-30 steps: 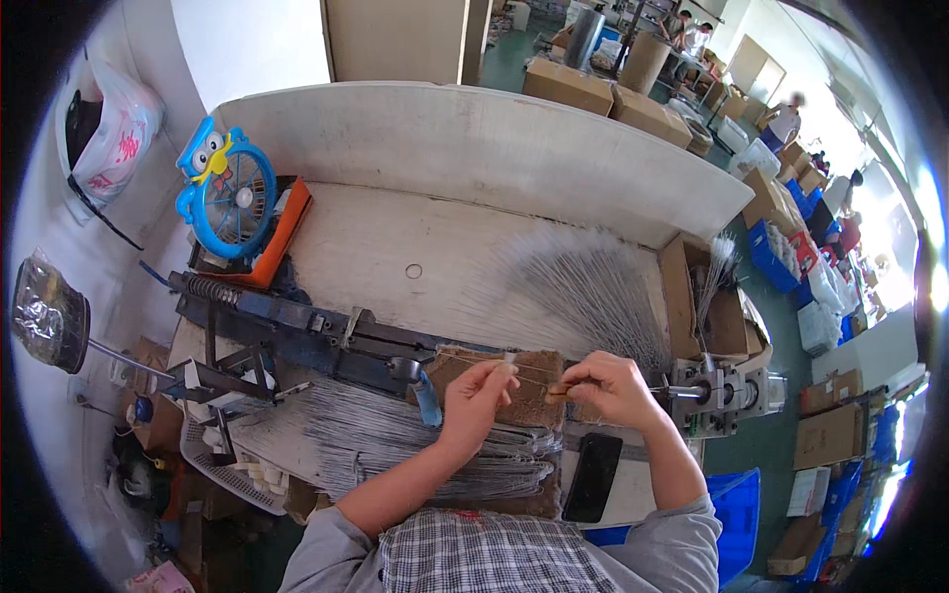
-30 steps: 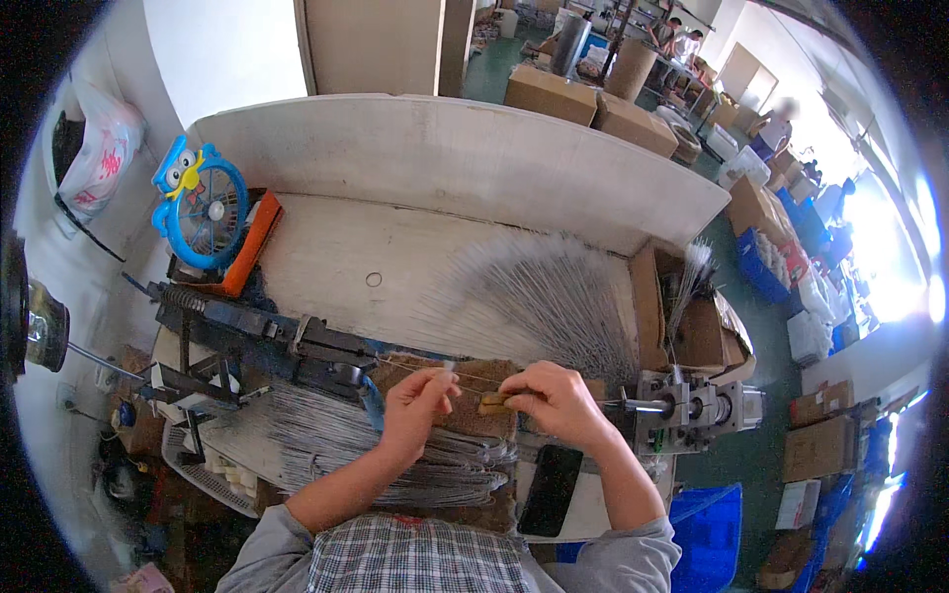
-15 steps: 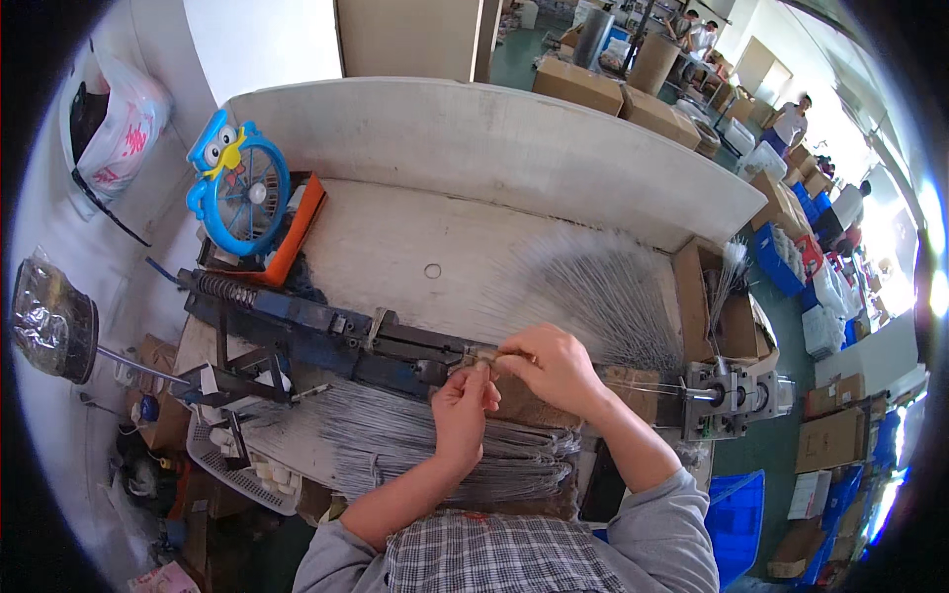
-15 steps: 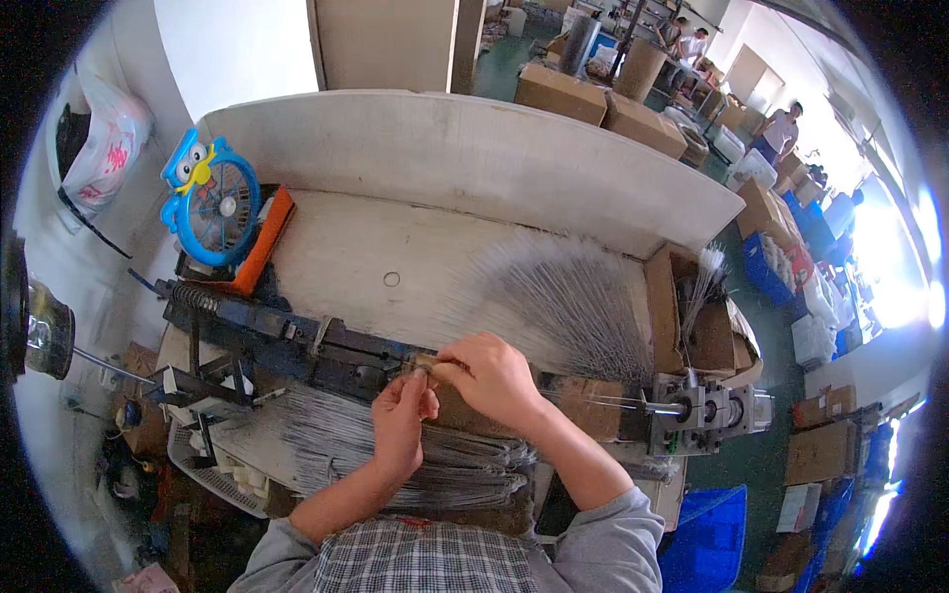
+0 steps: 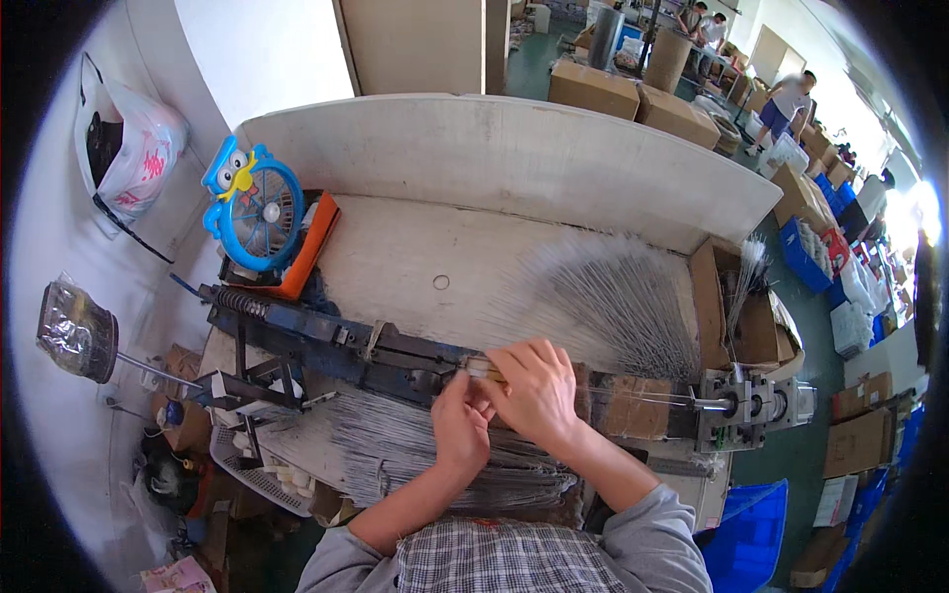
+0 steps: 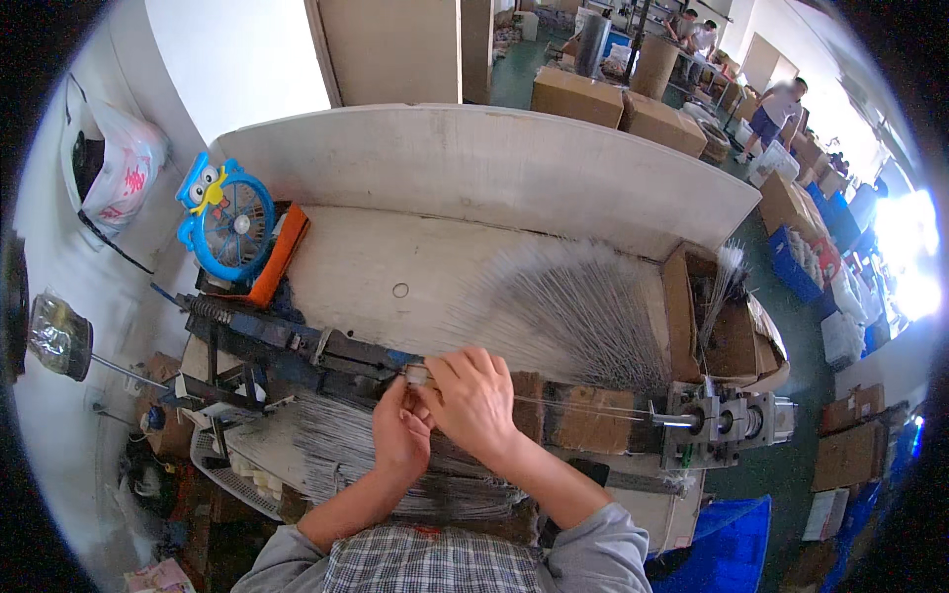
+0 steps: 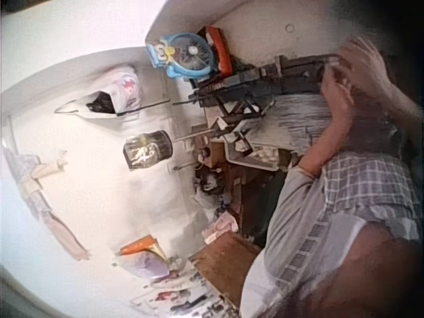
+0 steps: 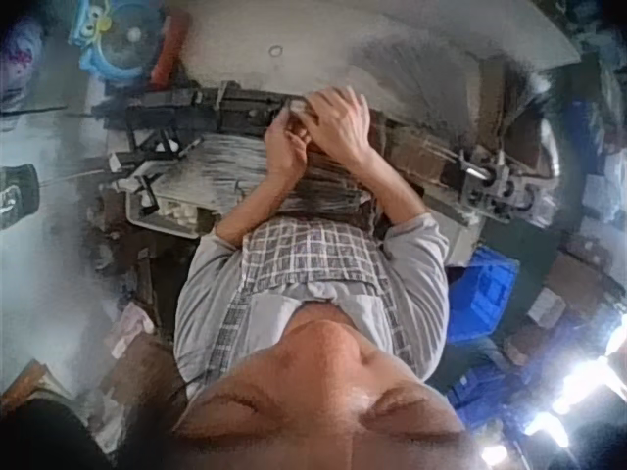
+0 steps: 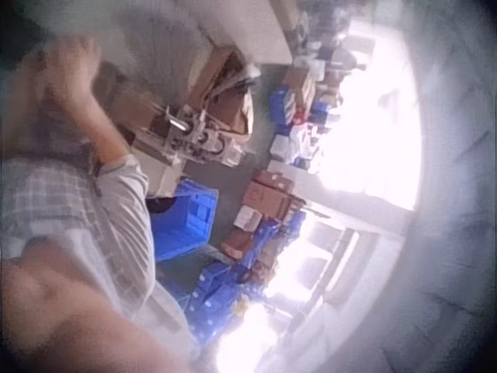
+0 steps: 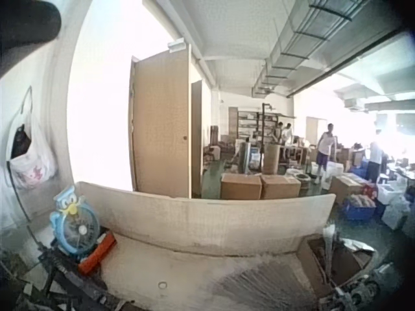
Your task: The person repeatedly feeds metal wires and bristles into a twisting machine by hand to assemble wire brushes.
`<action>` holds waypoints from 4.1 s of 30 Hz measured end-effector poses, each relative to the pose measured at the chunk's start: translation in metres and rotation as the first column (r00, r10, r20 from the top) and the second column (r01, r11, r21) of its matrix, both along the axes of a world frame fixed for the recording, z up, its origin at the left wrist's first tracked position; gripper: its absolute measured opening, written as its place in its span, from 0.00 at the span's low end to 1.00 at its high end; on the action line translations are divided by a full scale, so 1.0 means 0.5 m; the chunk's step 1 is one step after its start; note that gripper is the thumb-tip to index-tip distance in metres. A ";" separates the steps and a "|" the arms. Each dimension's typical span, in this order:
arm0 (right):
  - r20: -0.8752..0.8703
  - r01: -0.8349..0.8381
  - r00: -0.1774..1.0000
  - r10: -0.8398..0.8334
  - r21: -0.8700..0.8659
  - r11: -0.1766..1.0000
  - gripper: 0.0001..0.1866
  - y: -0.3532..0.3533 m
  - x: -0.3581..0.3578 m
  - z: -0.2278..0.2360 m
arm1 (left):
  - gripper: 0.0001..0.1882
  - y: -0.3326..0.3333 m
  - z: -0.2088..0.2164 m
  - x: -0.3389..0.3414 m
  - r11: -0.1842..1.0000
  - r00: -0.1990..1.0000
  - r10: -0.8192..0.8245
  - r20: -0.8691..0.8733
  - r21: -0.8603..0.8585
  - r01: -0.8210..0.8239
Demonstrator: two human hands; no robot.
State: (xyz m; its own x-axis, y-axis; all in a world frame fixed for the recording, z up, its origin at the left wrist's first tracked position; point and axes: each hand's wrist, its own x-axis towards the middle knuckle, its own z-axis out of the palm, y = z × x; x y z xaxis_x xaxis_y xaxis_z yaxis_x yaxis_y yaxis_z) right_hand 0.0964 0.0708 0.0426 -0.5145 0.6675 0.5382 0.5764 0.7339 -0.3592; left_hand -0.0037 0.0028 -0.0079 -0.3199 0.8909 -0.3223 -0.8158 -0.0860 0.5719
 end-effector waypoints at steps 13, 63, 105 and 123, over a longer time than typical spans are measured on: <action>0.057 -0.138 0.989 0.136 0.030 0.990 0.12 0.008 0.030 0.008 | 0.03 0.005 0.023 0.013 0.994 0.996 0.086 0.032 -0.076 -0.084; -0.276 -0.225 0.961 0.011 -0.759 0.612 0.24 -0.049 0.031 -0.015 | 0.07 -0.006 0.028 0.007 0.998 0.999 0.027 -0.025 -0.050 -0.028; 0.127 -0.065 0.989 0.071 -0.047 0.997 0.10 -0.024 0.088 0.018 | 0.31 -0.018 0.038 -0.002 1.000 0.996 0.002 0.091 -0.031 0.001; 0.153 -0.066 0.978 0.139 -0.407 0.911 0.20 -0.151 0.208 -0.085 | 0.16 -0.166 -0.025 -0.192 0.949 0.902 0.026 -0.432 -0.271 -0.158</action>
